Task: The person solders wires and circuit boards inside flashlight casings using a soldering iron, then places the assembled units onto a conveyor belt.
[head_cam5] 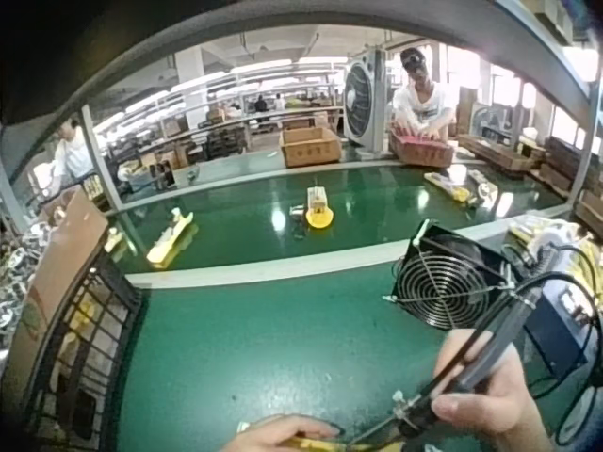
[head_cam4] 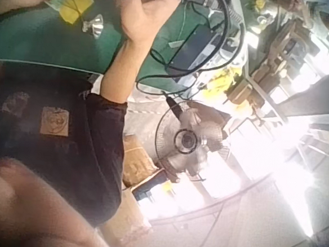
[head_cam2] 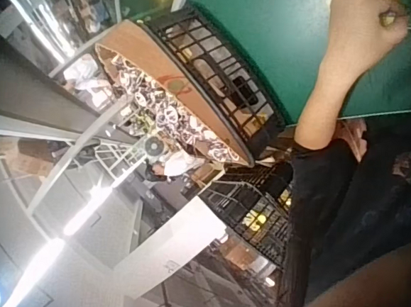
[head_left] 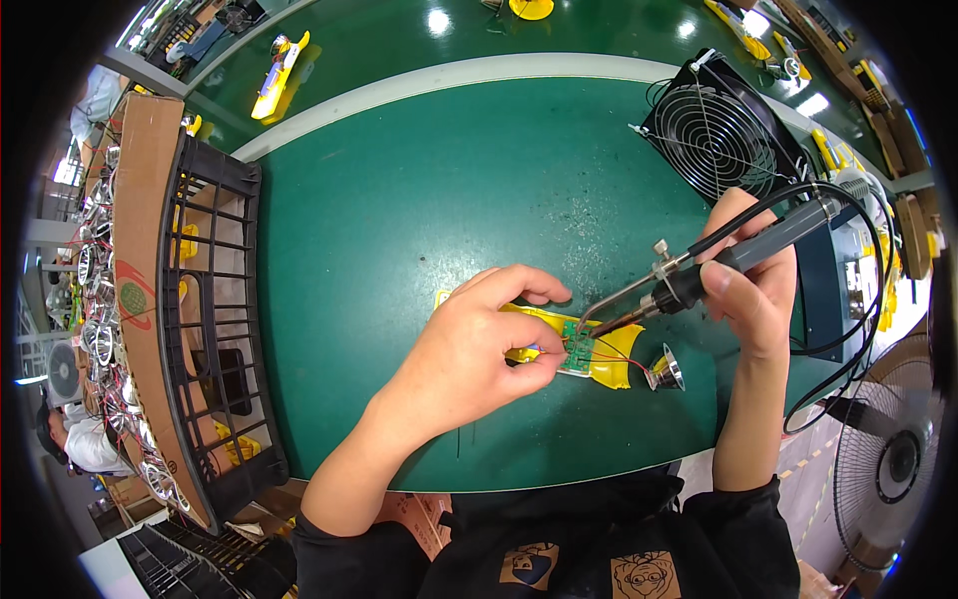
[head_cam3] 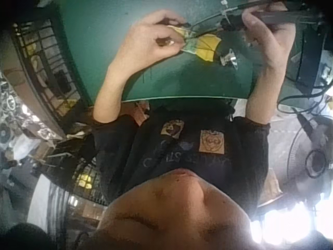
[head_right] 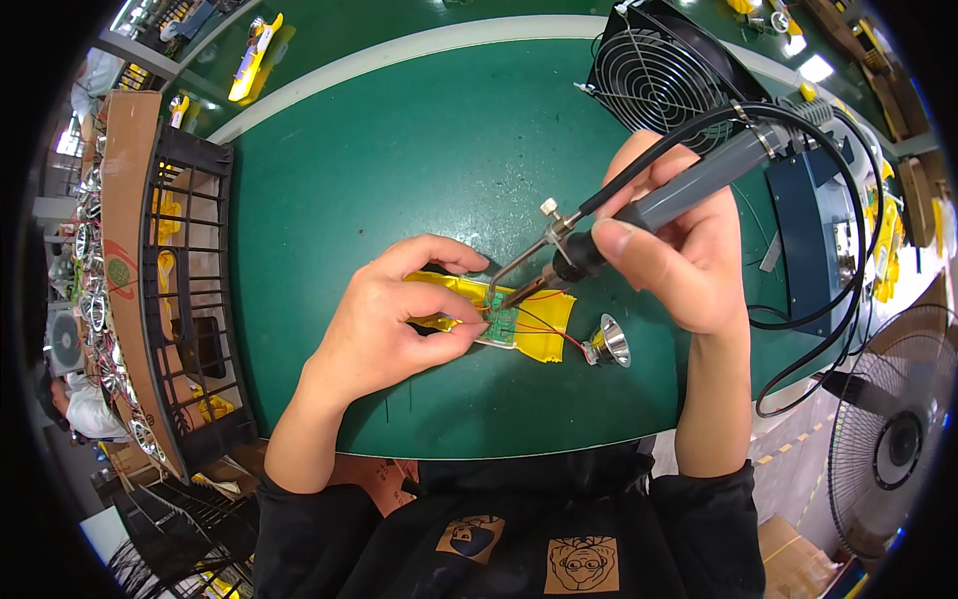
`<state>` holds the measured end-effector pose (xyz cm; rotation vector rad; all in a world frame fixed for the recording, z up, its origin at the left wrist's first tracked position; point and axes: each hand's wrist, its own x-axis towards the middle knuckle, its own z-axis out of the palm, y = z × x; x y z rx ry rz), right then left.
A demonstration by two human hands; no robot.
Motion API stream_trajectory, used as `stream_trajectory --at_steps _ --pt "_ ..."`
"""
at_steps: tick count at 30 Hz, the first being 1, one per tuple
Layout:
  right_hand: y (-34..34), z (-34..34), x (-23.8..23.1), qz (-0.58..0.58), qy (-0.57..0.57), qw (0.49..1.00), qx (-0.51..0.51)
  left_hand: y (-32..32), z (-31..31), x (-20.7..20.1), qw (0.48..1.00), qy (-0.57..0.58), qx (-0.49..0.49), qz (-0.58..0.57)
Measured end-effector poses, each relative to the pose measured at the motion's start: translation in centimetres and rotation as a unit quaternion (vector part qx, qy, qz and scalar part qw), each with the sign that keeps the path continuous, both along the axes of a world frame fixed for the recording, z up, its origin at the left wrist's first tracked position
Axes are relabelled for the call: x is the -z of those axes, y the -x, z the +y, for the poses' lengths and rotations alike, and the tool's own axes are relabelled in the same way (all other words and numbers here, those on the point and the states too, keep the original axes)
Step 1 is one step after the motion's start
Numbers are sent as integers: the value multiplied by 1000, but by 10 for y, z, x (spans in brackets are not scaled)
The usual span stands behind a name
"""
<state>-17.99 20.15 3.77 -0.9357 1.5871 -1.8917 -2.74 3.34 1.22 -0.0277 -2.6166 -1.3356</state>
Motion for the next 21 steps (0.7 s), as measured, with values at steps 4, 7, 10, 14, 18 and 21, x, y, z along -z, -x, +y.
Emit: stream_trajectory --at_steps 4,7,10,14,18,21 --pt "4 -2 2 22 39 998 43 -1 -1 0 1000 6 4 -3" --pt "6 -3 2 37 43 996 63 -1 -3 0 1000 22 17 9" --pt "8 -1 1 33 46 994 91 -2 -2 1 999 28 22 16" --pt "11 0 1 23 39 994 104 -2 -1 0 999 42 24 22" --pt "9 -2 1 11 38 994 101 -2 0 1 999 39 13 20" --pt "9 -2 2 11 38 995 92 -2 1 -1 999 36 8 23"
